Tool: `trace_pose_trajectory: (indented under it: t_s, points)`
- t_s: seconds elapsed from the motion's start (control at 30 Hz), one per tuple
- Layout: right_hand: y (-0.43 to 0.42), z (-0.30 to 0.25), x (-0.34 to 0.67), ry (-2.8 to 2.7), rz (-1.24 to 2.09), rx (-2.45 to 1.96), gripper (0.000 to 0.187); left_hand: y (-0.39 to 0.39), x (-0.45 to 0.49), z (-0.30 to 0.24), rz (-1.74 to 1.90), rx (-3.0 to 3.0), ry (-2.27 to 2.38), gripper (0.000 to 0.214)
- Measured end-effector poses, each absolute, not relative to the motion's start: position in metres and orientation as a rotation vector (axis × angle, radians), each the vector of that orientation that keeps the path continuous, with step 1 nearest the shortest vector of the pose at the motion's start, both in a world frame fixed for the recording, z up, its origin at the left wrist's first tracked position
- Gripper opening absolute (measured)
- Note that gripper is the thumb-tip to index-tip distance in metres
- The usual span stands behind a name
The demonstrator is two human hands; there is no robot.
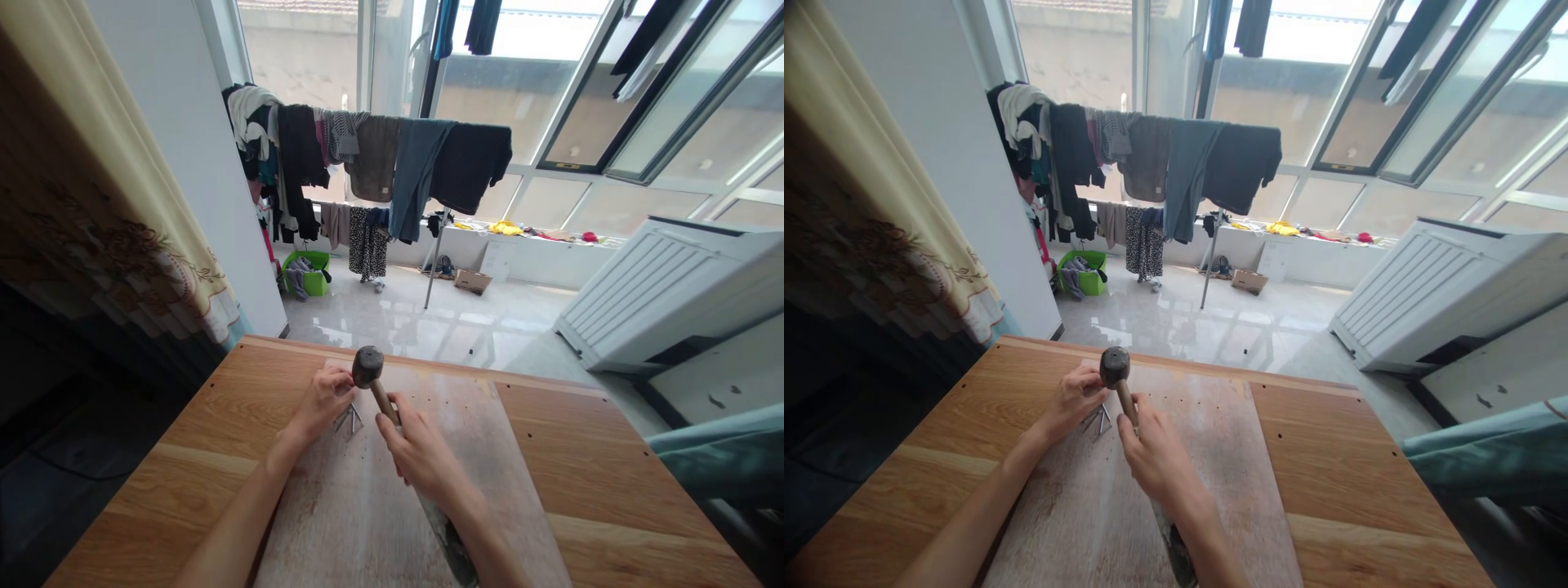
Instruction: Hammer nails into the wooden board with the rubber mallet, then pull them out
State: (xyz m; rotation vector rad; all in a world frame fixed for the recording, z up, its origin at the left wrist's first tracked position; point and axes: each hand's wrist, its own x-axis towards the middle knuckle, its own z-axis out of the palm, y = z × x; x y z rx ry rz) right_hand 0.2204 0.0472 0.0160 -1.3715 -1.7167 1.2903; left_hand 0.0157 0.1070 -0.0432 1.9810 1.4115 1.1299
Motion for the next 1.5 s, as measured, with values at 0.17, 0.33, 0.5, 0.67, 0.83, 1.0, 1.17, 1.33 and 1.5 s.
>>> trace_pose_trajectory:
  t_s: [0.17, 0.33, 0.5, 0.67, 0.83, 1.0, 1.17, 1.33, 1.5]
  points:
    - [0.050, 0.016, 0.219, -1.686, 1.303, -1.408, 0.018, 0.106, 0.017, -0.042, 1.134, 2.009, 1.416, 0.012]
    - [0.051, 0.020, 0.218, -1.688, 1.375, -1.469, 0.021, 0.107, 0.018, -0.045, 1.101, 2.025, 1.444, 0.009]
    - [0.050, 0.036, 0.225, -1.642, 1.356, -1.442, 0.024, 0.106, 0.004, -0.037, 1.012, 1.978, 1.438, 0.022]
    - [0.051, 0.043, 0.233, -1.634, 1.328, -1.452, 0.024, 0.095, -0.012, -0.014, 0.595, 2.105, 1.491, 0.009]
    - [0.054, 0.044, 0.238, -1.615, 1.308, -1.458, 0.024, 0.083, -0.007, 0.004, 0.443, 2.136, 1.600, 0.008]
    - [0.054, 0.046, 0.242, -1.607, 1.297, -1.463, 0.023, 0.082, -0.002, 0.007, 0.381, 2.175, 1.677, 0.011]
    - [0.054, 0.047, 0.243, -1.607, 1.285, -1.451, 0.025, 0.083, 0.000, 0.004, 0.448, 2.194, 1.635, 0.016]
    - [0.055, 0.047, 0.245, -1.598, 1.291, -1.442, 0.027, 0.083, 0.001, 0.009, 0.404, 2.161, 1.644, 0.013]
    - [0.056, 0.048, 0.249, -1.595, 1.271, -1.457, 0.024, 0.085, 0.006, 0.025, 0.575, 2.181, 1.518, 0.010]
